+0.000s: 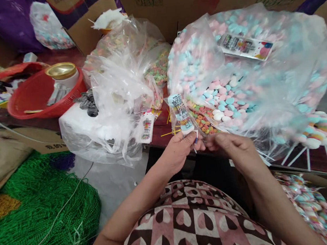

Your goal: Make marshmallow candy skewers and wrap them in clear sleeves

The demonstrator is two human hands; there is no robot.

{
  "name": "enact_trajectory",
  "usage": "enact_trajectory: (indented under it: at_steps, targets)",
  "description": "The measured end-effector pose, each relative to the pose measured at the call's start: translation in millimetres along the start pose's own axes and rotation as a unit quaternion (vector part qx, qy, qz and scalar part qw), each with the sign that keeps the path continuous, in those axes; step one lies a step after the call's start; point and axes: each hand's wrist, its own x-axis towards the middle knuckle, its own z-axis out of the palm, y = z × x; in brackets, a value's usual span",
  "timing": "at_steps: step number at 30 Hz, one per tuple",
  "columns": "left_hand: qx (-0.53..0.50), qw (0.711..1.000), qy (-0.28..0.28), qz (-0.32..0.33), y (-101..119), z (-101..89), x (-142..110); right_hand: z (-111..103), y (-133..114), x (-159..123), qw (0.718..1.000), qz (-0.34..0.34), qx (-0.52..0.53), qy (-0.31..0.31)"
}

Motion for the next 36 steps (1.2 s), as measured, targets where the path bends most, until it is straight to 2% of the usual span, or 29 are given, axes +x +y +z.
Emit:
enact_trajectory:
  at_steps: [2,3,8,11,16,20,23,25,27,29,31,33,34,36]
  targets:
    - [-0.020,0.998,-0.035,-0.053,0.4,1.2,-3.3,-4.2,-3.9,6.1,0.994,0.034,0.092,0.049]
    - [-0.033,0.995,-0.053,-0.080,-1.0,1.9,-4.9,-2.7,-6.0,8.9,0.989,0.050,0.131,0.052]
    - [-0.072,0.977,-0.104,-0.170,-12.2,4.3,-9.1,19.7,-14.7,19.0,0.951,0.132,0.272,-0.071]
    - [-0.061,0.974,-0.115,-0.186,-14.1,2.9,-7.5,26.1,-15.7,21.2,0.935,0.123,0.322,-0.087]
    - [-0.040,0.976,-0.143,-0.161,-13.7,-3.3,-4.2,24.0,-16.8,18.9,0.940,0.114,0.313,-0.069]
    - [0.083,0.979,-0.142,-0.122,-18.2,-6.2,-5.9,27.0,-20.6,16.6,0.947,0.105,0.298,-0.059]
    - [0.238,0.960,-0.115,-0.097,-18.3,-5.8,-6.4,30.8,-20.1,15.6,0.951,0.086,0.294,-0.045]
    - [0.342,0.936,-0.069,-0.051,-14.2,-5.6,-6.1,30.1,-18.3,14.5,0.954,0.074,0.287,-0.042]
    - [0.397,0.916,-0.046,-0.020,-7.9,-6.5,-7.2,24.8,-17.5,12.6,0.958,0.068,0.273,-0.052]
    - [0.364,0.923,-0.103,-0.070,-2.0,-8.4,-11.1,15.8,-18.9,10.4,0.959,0.062,0.263,-0.086]
    - [0.250,0.932,-0.205,-0.164,1.0,-9.9,-16.9,6.4,-22.4,8.8,0.953,0.050,0.266,-0.136]
    - [0.138,0.928,-0.271,-0.216,0.8,-9.8,-22.2,1.7,-26.5,8.6,0.949,0.037,0.265,-0.169]
    - [0.114,0.931,-0.274,-0.211,-0.1,-9.3,-23.7,2.3,-28.1,9.2,0.951,0.035,0.258,-0.166]
    - [0.161,0.952,-0.211,-0.155,-2.2,-8.2,-24.2,9.5,-29.1,12.2,0.964,0.039,0.238,-0.115]
